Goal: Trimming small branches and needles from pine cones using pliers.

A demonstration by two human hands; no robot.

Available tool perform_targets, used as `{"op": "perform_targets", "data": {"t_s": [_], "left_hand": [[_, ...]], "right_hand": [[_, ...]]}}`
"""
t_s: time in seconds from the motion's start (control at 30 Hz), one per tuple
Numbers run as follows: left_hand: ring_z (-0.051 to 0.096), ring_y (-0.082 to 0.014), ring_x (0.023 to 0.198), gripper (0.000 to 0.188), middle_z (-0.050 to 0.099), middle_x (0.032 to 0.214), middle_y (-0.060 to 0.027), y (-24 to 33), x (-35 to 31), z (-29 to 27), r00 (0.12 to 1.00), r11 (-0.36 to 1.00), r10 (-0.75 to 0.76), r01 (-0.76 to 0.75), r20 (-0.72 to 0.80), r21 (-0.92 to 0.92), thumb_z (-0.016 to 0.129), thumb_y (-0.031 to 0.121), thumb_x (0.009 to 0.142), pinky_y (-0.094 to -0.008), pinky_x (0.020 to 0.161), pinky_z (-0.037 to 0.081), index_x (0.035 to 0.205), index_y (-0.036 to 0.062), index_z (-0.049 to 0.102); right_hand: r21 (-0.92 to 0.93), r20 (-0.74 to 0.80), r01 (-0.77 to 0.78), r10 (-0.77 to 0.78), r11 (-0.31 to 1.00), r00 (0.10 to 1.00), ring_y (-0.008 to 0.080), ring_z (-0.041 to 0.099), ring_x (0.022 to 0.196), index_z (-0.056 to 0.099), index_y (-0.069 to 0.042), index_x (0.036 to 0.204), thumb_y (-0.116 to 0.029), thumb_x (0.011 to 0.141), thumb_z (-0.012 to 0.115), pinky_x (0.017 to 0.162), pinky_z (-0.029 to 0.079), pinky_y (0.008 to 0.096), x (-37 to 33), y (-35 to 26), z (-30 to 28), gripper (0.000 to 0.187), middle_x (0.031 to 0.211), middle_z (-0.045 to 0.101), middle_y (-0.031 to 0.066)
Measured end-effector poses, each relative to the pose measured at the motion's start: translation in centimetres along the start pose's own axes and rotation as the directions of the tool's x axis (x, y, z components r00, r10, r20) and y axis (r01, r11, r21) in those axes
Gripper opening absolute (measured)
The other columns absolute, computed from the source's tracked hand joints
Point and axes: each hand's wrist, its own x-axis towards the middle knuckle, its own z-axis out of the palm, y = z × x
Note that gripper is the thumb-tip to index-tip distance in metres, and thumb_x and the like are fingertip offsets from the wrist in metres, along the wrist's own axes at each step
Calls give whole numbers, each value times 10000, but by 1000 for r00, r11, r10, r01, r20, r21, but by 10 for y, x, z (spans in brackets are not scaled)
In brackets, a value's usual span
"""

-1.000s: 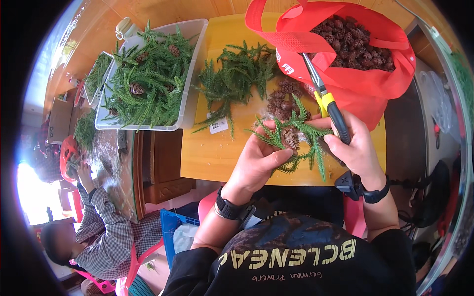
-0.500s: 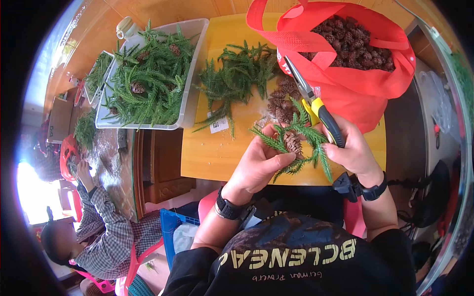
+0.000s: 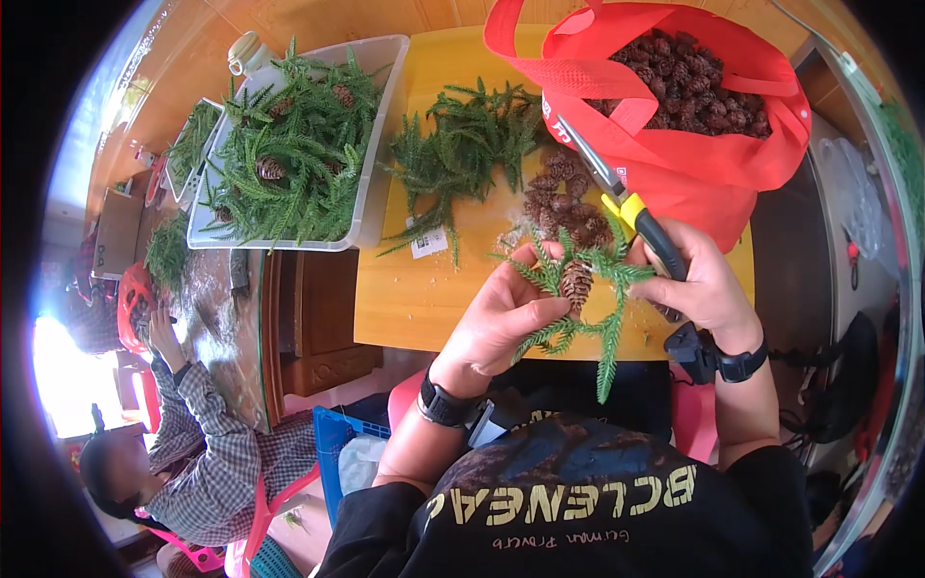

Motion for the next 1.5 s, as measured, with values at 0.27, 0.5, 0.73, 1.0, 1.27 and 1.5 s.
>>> {"op": "perform_targets", "data": {"t_s": [0.27, 0.5, 0.73, 1.0, 1.27, 1.5], "left_hand": [[558, -153, 981, 523, 516, 1101, -82, -5, 2, -4, 995, 995, 99, -99, 14, -16, 588, -89, 771, -294, 864, 474, 1220, 56, 361], [550, -179, 1021, 528, 492, 1138, -89, -5, 2, 4, 971, 971, 238, -237, -13, 29, 575, -104, 781, -321, 887, 470, 1226, 56, 341], [547, -193, 1039, 547, 477, 1183, -94, -7, 4, 2, 980, 981, 192, -194, -50, -27, 581, -114, 783, -319, 896, 463, 1243, 50, 332], [540, -192, 1064, 605, 508, 1150, -88, -12, -1, 6, 953, 948, 301, -296, -24, 116, 591, -107, 771, -315, 896, 458, 1283, 39, 303], [531, -166, 1035, 760, 475, 1183, -108, -4, -3, 8, 952, 915, 306, -296, 5, 273, 623, -43, 751, -272, 855, 443, 1377, 70, 207], [464, -204, 1113, 934, 467, 1182, -126, -1, -3, 9, 916, 897, 399, -399, 39, 190, 714, 21, 718, -351, 981, 354, 1424, 90, 107]], "right_hand": [[-145, -74, 55, -66, 988, 995, 99, 544, 862, 513, 30, 1040, -81, 764, 671, 796, 432, 245, -4, -9, 3, 337, 945, 583, 61], [-201, -98, -43, 23, 979, 995, 92, 569, 865, 501, 45, 1085, -106, 778, 687, 769, 444, 228, -14, -19, 7, 389, 946, 596, 59], [-179, -149, 58, -85, 982, 985, 48, 547, 785, 522, 35, 1037, -108, 776, 699, 676, 429, 190, -14, -10, 15, 346, 862, 579, 30], [-242, -237, -19, -40, 970, 971, 31, 478, 704, 529, 6, 991, -44, 750, 686, 637, 408, 189, -9, -15, 27, 292, 739, 488, -35], [-59, -283, 118, -130, 991, 950, 45, 495, 758, 530, 1, 1006, 5, 749, 646, 705, 432, 211, -11, 2, 24, 282, 911, 577, 19], [-80, -281, 128, -146, 989, 949, 49, 490, 766, 512, -7, 957, 9, 750, 640, 713, 433, 219, -13, 3, 20, 244, 949, 563, 27]]}}
